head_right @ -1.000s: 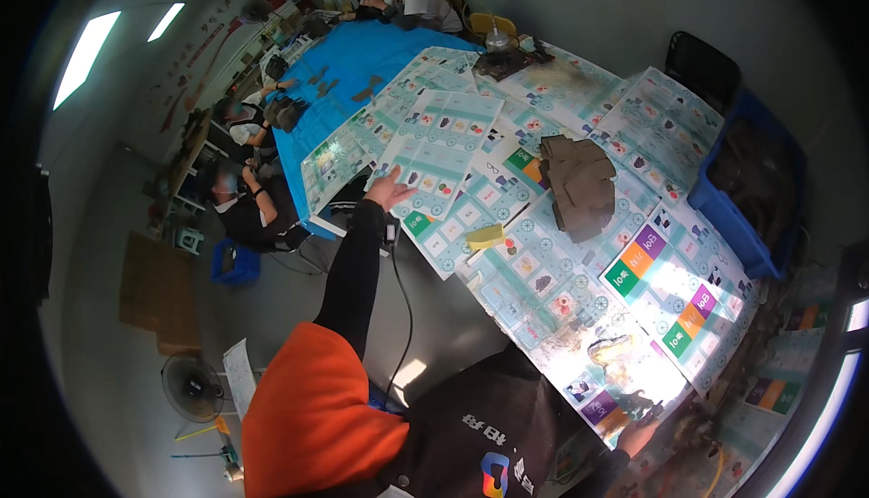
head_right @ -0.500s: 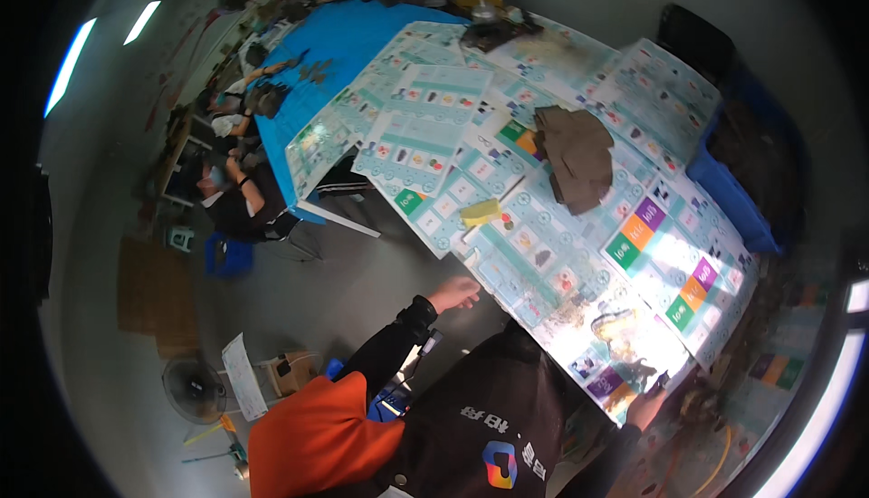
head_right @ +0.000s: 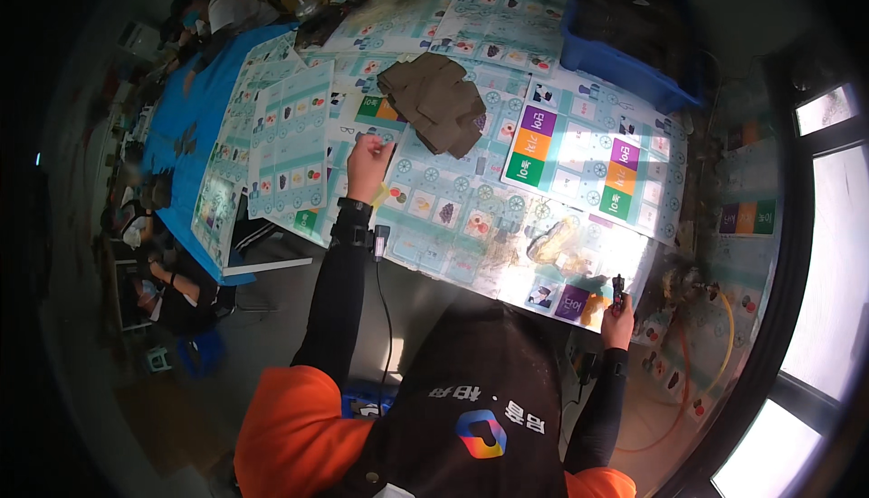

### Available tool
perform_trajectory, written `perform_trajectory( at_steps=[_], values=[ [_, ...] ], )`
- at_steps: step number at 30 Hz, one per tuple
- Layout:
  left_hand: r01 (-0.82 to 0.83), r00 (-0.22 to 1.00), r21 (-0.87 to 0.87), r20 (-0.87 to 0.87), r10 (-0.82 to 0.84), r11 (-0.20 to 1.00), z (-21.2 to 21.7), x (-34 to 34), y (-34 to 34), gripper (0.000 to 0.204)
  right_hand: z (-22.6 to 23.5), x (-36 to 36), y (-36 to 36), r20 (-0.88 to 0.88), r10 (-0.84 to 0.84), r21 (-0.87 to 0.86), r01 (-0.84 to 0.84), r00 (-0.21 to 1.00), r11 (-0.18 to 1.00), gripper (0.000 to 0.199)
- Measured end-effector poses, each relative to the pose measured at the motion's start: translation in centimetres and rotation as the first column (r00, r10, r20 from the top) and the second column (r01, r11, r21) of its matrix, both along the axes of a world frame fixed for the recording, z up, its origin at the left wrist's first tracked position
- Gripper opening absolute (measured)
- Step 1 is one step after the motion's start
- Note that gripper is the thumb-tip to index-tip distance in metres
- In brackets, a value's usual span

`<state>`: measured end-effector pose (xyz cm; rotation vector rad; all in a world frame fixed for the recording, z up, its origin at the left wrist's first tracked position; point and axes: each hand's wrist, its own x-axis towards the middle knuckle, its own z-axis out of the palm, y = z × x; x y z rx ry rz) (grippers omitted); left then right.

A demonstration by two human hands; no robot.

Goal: The recorder is using a spray glue gun to apply adhesive to small brown shoe components on a workstation.

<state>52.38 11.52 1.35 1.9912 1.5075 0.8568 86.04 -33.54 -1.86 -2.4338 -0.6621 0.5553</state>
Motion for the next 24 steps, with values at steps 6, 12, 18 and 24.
perform_trajectory(
  at_steps=[6, 12, 18, 24],
  values=[
    [0.413, 0.836, 0.199, -0.470, -0.283, 0.889, 5.9, 12.1, 8.4, 0.047, 0.9, 0.2, 0.3, -0.020, -0.069, 0.066, 0.070, 0.997, 0.995, 0.025],
    [0.695, 0.101, -0.275, -0.878, -0.468, 0.665, 7.3, 18.9, 12.2, 0.074, 2.3, 0.6, 0.2, -0.028, -0.164, -0.011, 0.163, 0.986, 0.986, 0.034],
    [0.831, 0.347, 0.116, -0.874, -0.342, 0.545, 6.2, 17.6, 10.9, 0.039, 3.1, 0.1, -0.2, -0.085, -0.187, 0.070, 0.193, 0.979, 0.979, 0.037],
    [0.744, 0.537, 0.352, -0.821, -0.194, 0.567, 10.6, 14.8, 8.9, 0.017, 1.6, -0.2, -0.9, -0.123, -0.225, 0.009, 0.228, 0.966, 0.974, 0.039]
  ],
)
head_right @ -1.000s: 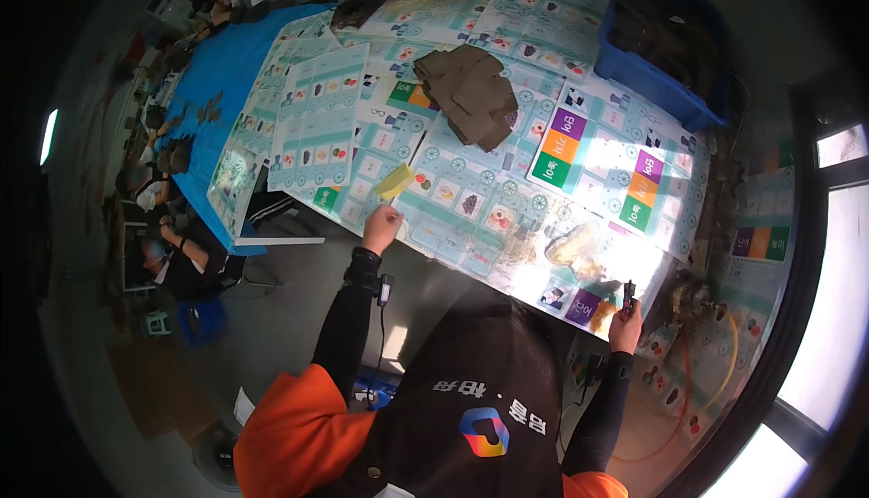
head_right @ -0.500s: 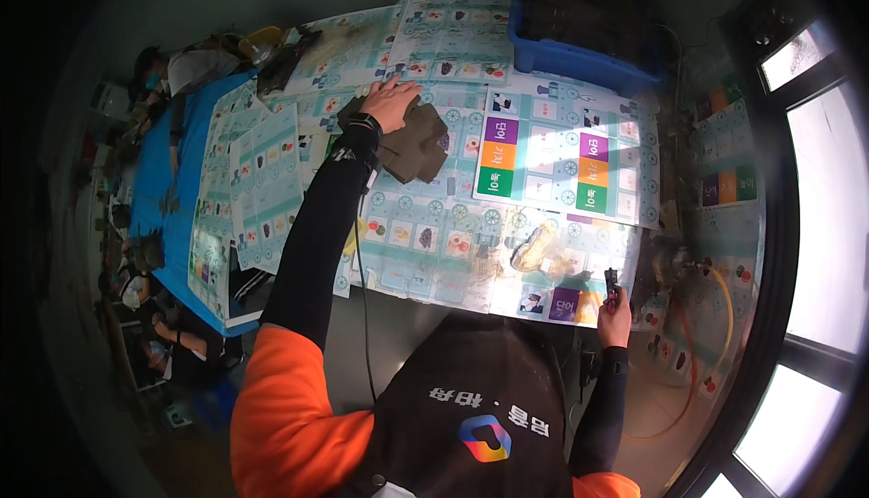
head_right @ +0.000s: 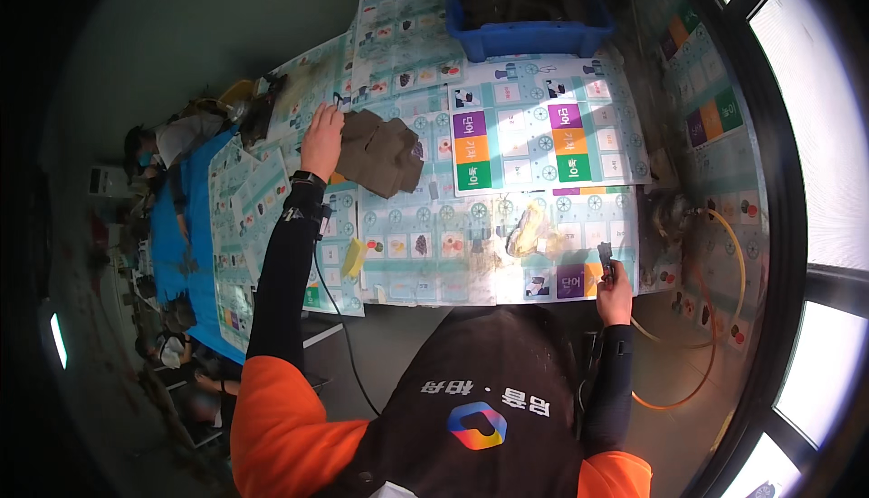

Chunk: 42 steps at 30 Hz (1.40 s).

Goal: The recorder is using a spray glue gun to apply adhesive to small brown shoe components on a workstation.

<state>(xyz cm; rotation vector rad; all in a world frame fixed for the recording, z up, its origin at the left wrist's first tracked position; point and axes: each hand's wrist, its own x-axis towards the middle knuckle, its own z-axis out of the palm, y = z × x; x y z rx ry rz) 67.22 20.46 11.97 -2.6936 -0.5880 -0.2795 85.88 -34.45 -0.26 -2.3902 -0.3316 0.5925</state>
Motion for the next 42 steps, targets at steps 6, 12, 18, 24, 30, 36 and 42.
perform_trajectory(
  at_steps=[6, 12, 18, 24, 30, 36, 42],
  values=[
    [-0.323, 0.926, -0.506, 0.007, 0.378, 0.800, 6.2, -4.1, -6.5, 0.036, -1.7, 0.3, -0.7, -0.042, 0.042, 0.003, -0.042, 0.998, 0.999, 0.035],
    [-0.240, 0.967, -0.935, -0.255, -0.022, 0.260, -1.5, -0.8, -21.3, 0.042, -1.1, 0.6, -0.7, -0.012, 0.071, 0.005, -0.071, 0.997, 0.997, 0.032],
    [0.165, 0.974, -0.985, 0.155, 0.167, -0.048, -7.2, 3.8, -29.6, 0.057, 0.1, 0.8, -0.6, -0.050, 0.043, 0.026, -0.042, 0.998, 0.999, 0.032],
    [0.249, 0.897, -0.956, 0.169, 0.408, -0.152, -14.7, 6.4, -31.9, 0.046, -0.2, 0.7, -1.4, -0.028, -0.001, 0.047, 0.002, 1.000, 0.999, 0.035],
    [0.187, 0.917, -0.968, 0.111, 0.383, -0.166, -17.1, 6.3, -34.3, 0.030, -0.4, 0.4, -1.7, -0.042, -0.012, 0.046, 0.014, 0.999, 0.999, 0.036],
    [0.267, 0.876, -0.943, 0.151, 0.458, -0.200, -17.8, 6.1, -34.0, 0.023, -0.1, 0.2, -1.5, -0.055, -0.023, 0.056, 0.026, 0.998, 0.998, 0.036],
    [0.024, 0.911, -0.993, 0.069, 0.408, 0.116, -22.1, 5.1, -32.1, 0.023, -0.6, -0.2, -0.7, -0.082, -0.017, 0.064, 0.022, 0.997, 0.998, 0.036]
  ],
)
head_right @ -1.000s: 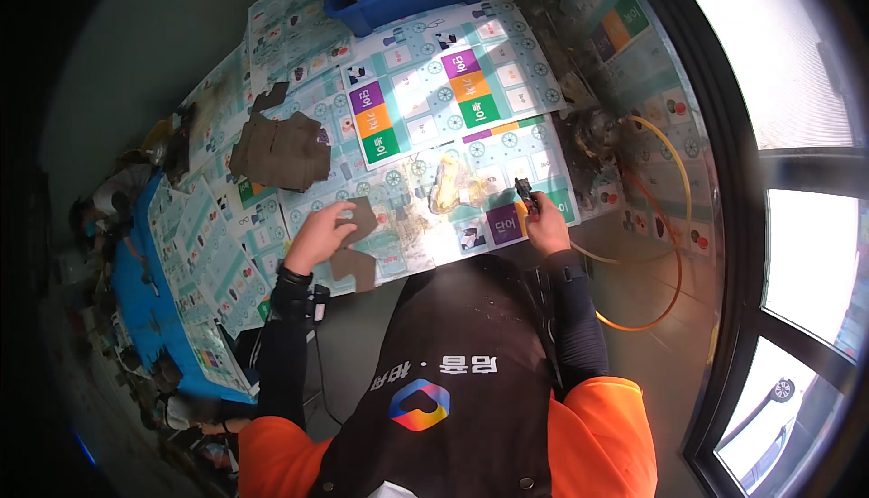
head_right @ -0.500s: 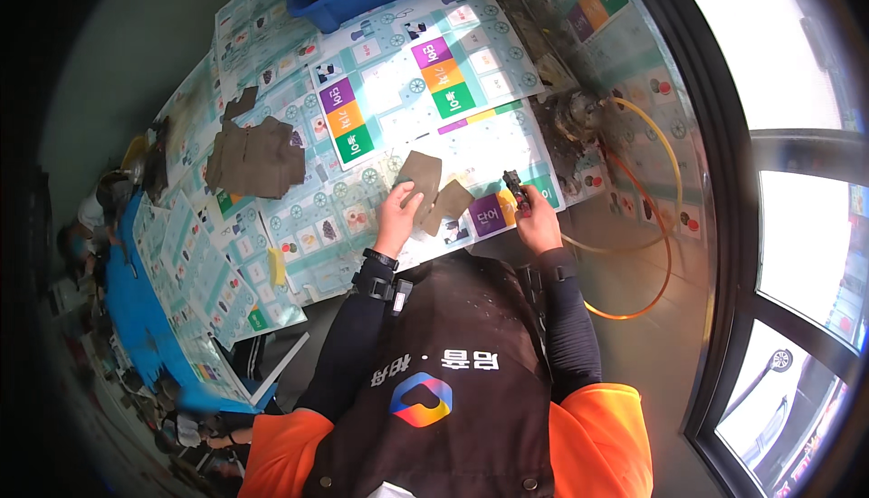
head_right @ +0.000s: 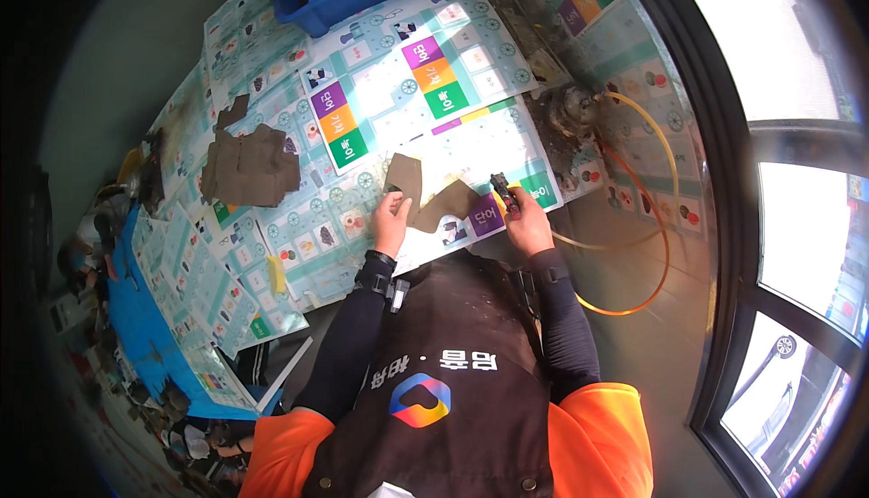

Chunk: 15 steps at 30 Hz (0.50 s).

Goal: The recorder is using a spray glue gun to apply adhesive to small brown shoe components on a workstation.

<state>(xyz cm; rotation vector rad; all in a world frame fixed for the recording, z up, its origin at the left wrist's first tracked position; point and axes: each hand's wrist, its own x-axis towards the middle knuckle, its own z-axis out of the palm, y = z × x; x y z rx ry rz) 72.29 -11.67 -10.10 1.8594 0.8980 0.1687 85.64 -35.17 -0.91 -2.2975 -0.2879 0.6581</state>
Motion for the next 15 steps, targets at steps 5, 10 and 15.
perform_trajectory(
  at_steps=[5, 10, 15],
  values=[
    [-0.039, 0.998, 0.062, 0.053, 0.036, 0.997, -0.6, -0.7, 0.4, 0.028, 0.6, -0.4, 1.3, -0.128, -0.001, 0.024, 0.004, 0.992, 1.000, 0.036],
    [-0.024, 0.999, 0.065, 0.025, 0.022, 0.998, -0.7, -0.3, 1.0, 0.031, 1.1, -0.3, 3.1, -0.208, 0.043, 0.120, -0.018, 0.977, 0.993, 0.035],
    [-0.002, 1.000, 0.055, -0.029, 0.004, 0.998, -1.1, -0.4, 1.3, 0.028, 0.3, 0.1, 5.9, -0.205, 0.058, 0.225, -0.011, 0.977, 0.974, 0.034]
  ],
)
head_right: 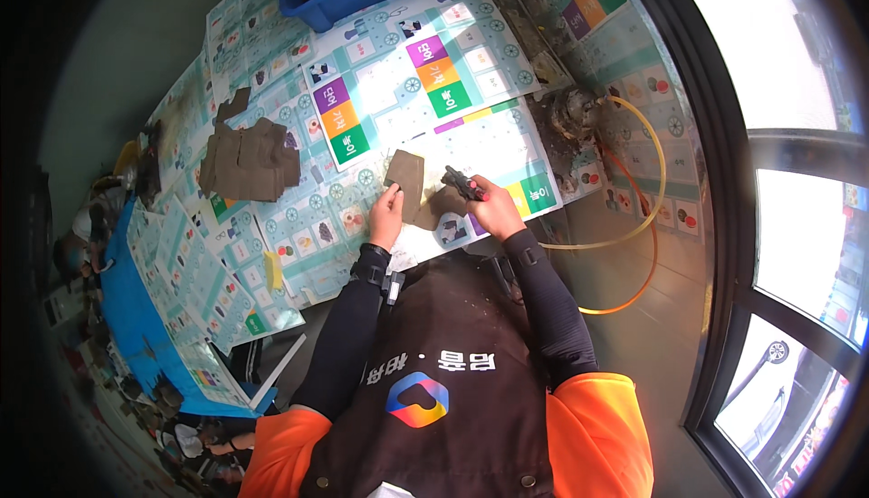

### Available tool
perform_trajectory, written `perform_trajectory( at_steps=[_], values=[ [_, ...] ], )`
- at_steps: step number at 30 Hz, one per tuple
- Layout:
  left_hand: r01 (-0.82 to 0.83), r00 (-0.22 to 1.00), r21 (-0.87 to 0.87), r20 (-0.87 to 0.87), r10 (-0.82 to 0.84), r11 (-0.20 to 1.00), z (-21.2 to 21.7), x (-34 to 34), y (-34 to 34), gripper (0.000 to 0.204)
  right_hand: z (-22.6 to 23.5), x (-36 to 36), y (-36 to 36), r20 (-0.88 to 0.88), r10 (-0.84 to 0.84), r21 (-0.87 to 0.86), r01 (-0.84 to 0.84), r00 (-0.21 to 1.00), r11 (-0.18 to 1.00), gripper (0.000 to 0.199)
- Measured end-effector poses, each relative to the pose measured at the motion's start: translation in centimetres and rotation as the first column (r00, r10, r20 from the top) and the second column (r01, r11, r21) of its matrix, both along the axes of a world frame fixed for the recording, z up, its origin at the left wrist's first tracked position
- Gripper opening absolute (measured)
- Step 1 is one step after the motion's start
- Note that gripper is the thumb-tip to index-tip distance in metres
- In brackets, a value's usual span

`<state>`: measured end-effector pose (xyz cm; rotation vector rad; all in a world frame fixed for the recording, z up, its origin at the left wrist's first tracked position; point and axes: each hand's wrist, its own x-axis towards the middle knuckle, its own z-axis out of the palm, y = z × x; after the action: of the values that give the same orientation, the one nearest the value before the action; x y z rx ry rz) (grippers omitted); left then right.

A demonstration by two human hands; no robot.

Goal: The recorder is using a spray glue gun to apply adhesive to small brown shoe components on a workstation.

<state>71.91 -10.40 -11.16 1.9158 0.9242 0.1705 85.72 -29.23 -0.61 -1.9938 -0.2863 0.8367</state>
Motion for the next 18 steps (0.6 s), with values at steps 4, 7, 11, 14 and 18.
perform_trajectory(
  at_steps=[4, 7, 11, 14, 18],
  values=[
    [-0.027, 1.000, 0.022, -0.006, 0.027, 0.999, -0.2, -0.1, 0.1, 0.028, -0.3, 0.9, 2.0, 0.007, 0.125, -0.013, -0.125, 0.992, 0.992, 0.025],
    [-0.072, 0.996, -0.080, 0.054, 0.076, 0.994, -0.6, -0.2, 0.2, 0.030, -0.3, 1.4, 3.1, -0.004, 0.146, -0.135, -0.145, 0.989, 0.980, 0.025],
    [-0.090, 0.988, -0.154, 0.107, 0.107, 0.984, -1.0, -0.5, 0.4, 0.033, -0.2, 1.5, 4.0, 0.002, 0.124, -0.083, -0.123, 0.992, 0.989, 0.025],
    [-0.089, 0.987, -0.170, 0.119, 0.110, 0.981, -1.2, -0.6, 0.5, 0.032, 0.1, 1.3, 3.8, 0.011, 0.124, -0.102, -0.123, 0.992, 0.987, 0.026],
    [-0.082, 0.991, -0.273, 0.078, 0.107, 0.959, -1.4, -0.6, 0.6, 0.032, 0.5, 1.0, 3.3, -0.019, 0.215, -0.080, -0.216, 0.976, 0.973, 0.027]
  ],
)
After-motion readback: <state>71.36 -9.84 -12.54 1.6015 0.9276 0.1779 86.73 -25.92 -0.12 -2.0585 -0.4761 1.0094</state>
